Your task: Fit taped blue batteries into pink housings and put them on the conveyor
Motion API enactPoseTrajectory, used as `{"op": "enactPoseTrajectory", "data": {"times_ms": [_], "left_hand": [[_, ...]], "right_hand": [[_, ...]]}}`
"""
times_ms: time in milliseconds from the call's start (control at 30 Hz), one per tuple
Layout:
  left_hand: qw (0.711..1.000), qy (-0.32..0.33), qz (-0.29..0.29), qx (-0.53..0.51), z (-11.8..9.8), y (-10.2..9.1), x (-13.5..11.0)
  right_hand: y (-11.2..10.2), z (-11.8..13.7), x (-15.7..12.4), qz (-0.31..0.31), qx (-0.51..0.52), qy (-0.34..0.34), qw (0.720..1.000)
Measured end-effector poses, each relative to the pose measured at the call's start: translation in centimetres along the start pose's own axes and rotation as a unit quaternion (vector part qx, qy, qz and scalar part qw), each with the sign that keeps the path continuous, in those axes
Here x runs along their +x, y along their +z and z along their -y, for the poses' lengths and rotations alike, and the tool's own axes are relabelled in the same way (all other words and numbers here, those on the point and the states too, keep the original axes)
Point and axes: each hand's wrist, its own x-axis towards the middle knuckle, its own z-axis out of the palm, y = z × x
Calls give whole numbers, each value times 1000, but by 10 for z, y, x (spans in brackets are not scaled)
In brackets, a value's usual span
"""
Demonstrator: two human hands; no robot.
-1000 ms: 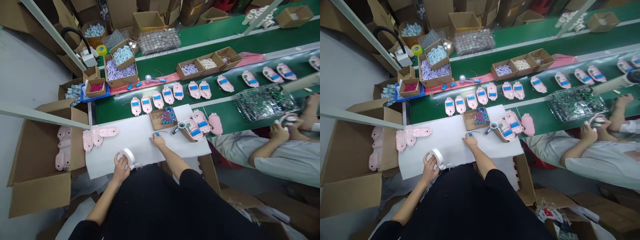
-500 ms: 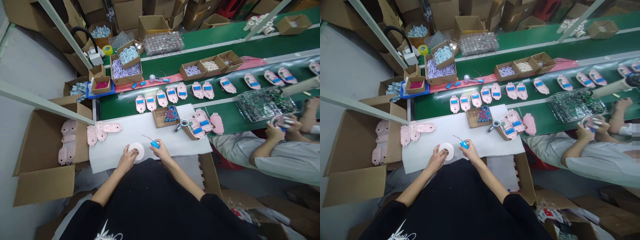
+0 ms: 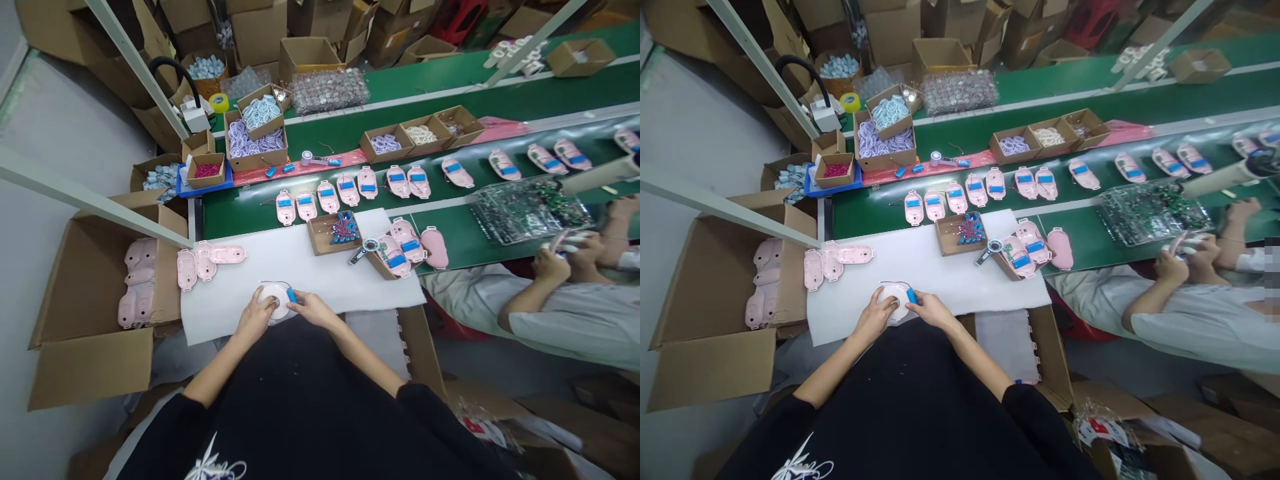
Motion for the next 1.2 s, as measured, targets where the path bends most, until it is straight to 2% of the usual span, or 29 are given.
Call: {"op": "enactPoseTrajectory", "data": {"times_ms": [67,133,200,267,333,367,433,533,633,733,833,933,1000,1100,1200], "left_hand": [[1000,-15,-2,-7,1,0,2],[999,-38,-4,-22,1,6,3],[997,-59,-4,-51,3,19,5],[992,-73,1,-104,8,37,10],[981,-102,9,-168,22,54,21],[973,-123,9,-194,33,61,29],[959,-166,1,-231,60,71,46],[944,-197,-16,-265,104,73,65],[918,-266,-63,-287,140,71,71],[865,-388,-137,-286,170,68,79],[806,-480,-184,-292,191,67,96],[764,-532,-213,-295,195,63,108],[751,-548,-229,-289,188,55,103],[757,-540,-243,-276,166,38,75],[790,-499,-225,-276,131,25,36]], "right_hand": [[14,-11,4,-14,111,6,994],[24,-20,12,-62,216,23,974],[21,-25,28,-123,291,39,948],[3,-24,52,-204,337,32,919],[-24,-20,77,-293,352,7,889],[-38,-18,87,-320,348,-6,881],[-57,-18,94,-317,328,-14,890],[-63,-30,69,-251,311,11,917],[-53,-53,23,-237,312,56,918],[-42,-77,-15,-255,306,111,911],[-34,-90,-34,-259,316,148,901],[-33,-84,-36,-262,331,140,896],[-34,-73,-30,-266,333,113,898],[-35,-47,-15,-243,304,64,919],[-27,-17,1,-179,231,26,956]]}}
